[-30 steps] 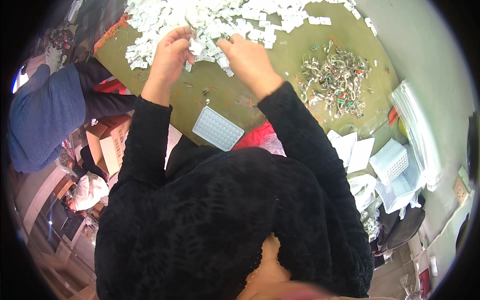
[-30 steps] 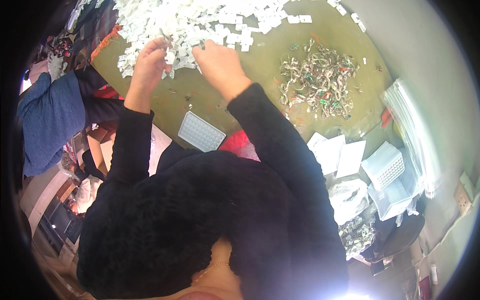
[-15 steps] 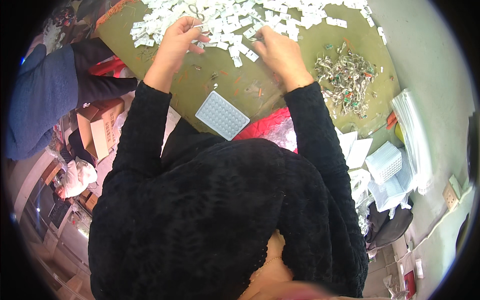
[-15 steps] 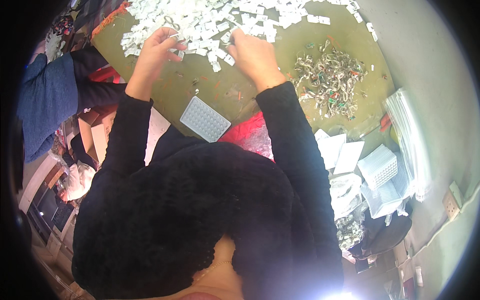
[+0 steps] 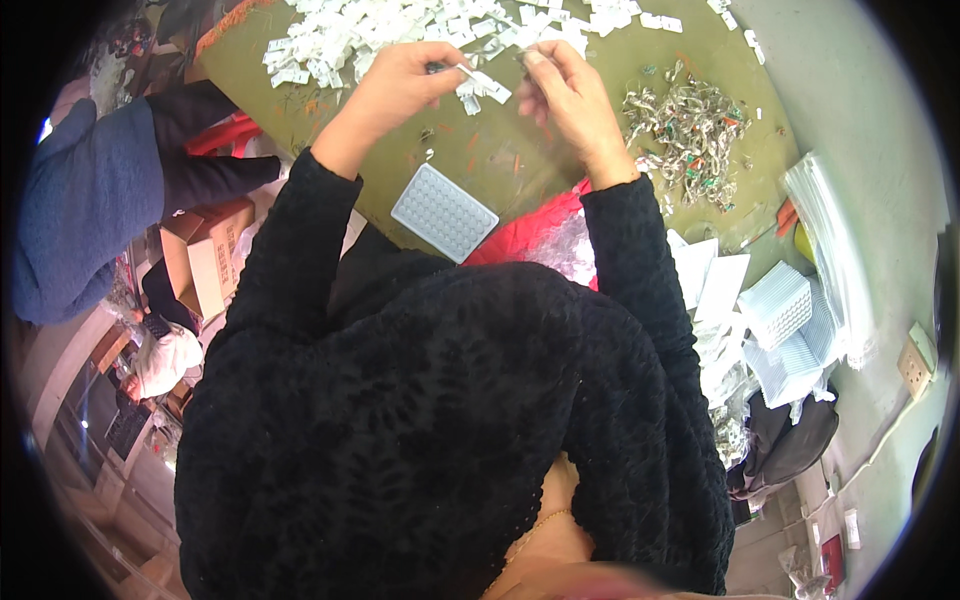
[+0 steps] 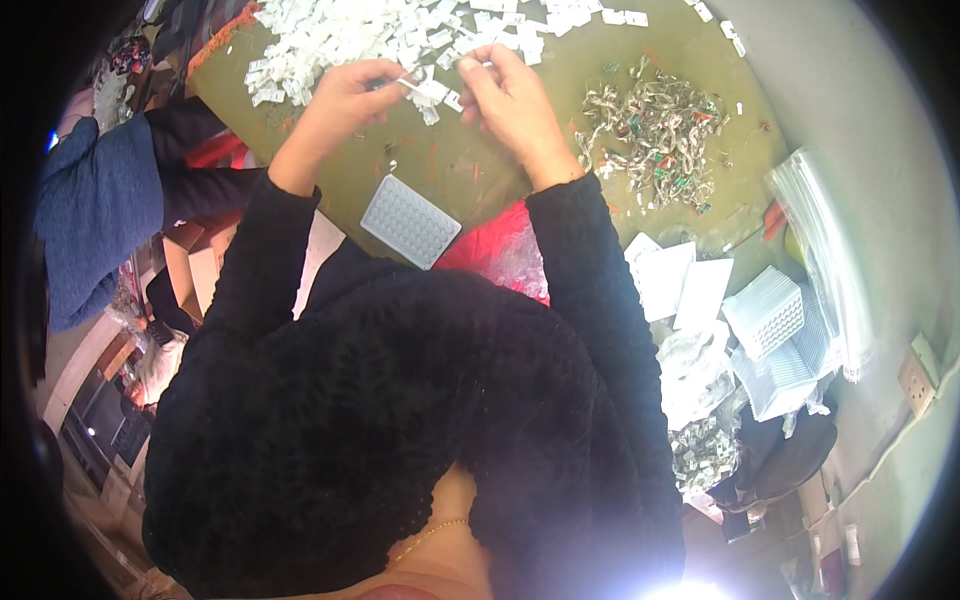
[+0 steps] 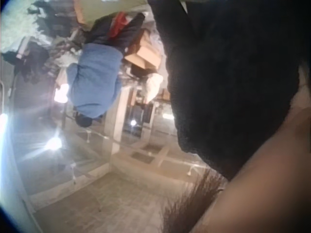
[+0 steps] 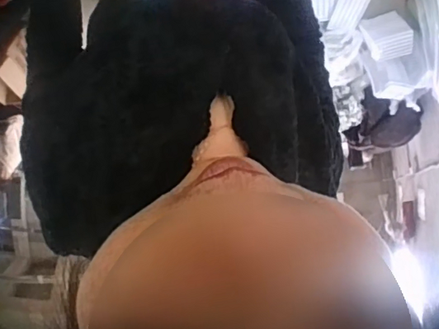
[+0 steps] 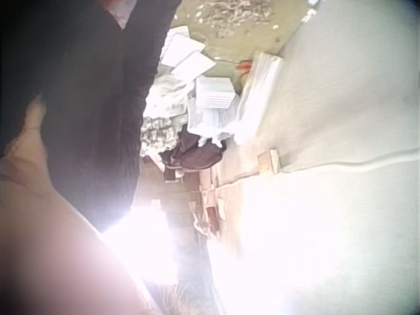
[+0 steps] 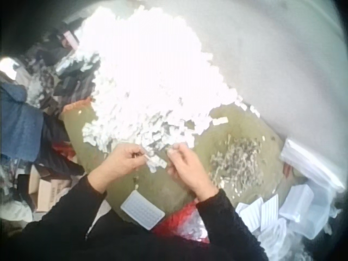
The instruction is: The person assembles small electronic components by inserting them into white plastic trays. They handle the components and trays by hand, occasionally moving items on the table and placing assembled units into a plastic bag.
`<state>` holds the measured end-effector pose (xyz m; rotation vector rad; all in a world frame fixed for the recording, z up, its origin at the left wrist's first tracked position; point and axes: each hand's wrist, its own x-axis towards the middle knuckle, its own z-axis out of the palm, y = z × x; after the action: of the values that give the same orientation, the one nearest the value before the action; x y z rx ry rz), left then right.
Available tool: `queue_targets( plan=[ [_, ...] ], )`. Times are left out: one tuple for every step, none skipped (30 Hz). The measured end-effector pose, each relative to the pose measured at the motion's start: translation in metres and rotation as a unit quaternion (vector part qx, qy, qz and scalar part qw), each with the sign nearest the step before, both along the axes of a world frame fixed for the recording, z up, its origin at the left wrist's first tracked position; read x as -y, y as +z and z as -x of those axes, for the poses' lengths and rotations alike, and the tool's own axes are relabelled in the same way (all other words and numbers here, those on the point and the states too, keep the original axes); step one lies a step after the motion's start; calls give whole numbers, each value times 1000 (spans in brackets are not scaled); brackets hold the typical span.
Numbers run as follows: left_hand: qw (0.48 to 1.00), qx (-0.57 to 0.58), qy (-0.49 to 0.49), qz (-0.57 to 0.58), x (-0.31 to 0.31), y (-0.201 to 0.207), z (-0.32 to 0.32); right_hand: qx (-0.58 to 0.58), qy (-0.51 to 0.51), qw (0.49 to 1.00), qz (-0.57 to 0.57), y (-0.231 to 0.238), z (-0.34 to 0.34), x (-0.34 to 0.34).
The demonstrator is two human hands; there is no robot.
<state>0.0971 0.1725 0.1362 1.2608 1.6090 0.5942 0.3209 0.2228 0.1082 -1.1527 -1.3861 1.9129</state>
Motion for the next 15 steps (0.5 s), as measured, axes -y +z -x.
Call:
queue_targets(
  plan=[
    [997, -26, -46, -57, 1, 1, -4, 9, 12, 1000, -26, 0, 3, 2],
    [988, -53, -91, -113, 0, 2, -7, 28, 32, 996, -76, 0, 7, 3],
    [974, -80, -134, -166, 2, 3, -10, 40, 50, 990, -128, 0, 11, 4],
    [973, -64, -153, -160, 2, 5, -11, 64, 72, 981, -167, 0, 15, 7],
    [978, -64, -151, -131, 4, 6, -11, 31, 73, 987, -138, 0, 17, 8],
    [979, -58, -153, -122, 4, 8, -9, 11, 78, 992, -99, 1, 19, 8],
    [980, -53, -156, -116, 5, 9, -6, -9, 80, 995, -63, 2, 21, 8],
    [980, -63, -153, -106, 7, 11, -2, -15, 61, 996, -64, 3, 21, 9],
    [982, -75, -147, -90, 9, 12, 3, -4, 36, 998, -58, 5, 21, 8],
    [983, -87, -141, -74, 11, 13, 8, 4, 12, 998, -54, 8, 19, 6],
    [984, -98, -136, -59, 14, 12, 14, 12, -12, 999, -50, 11, 16, 4],
    [980, -141, -130, -57, 17, 11, 21, 8, -41, 999, -28, 15, 9, 2],
    [977, -166, -112, -68, 22, 8, 28, -52, -103, 992, -60, 17, 4, 2],
    [974, -191, -94, -80, 27, 4, 36, -85, -114, 983, -117, 21, -8, -1],
    [969, -215, -75, -93, 32, 0, 44, -59, -172, 975, -131, 23, -21, -5]
  ],
)
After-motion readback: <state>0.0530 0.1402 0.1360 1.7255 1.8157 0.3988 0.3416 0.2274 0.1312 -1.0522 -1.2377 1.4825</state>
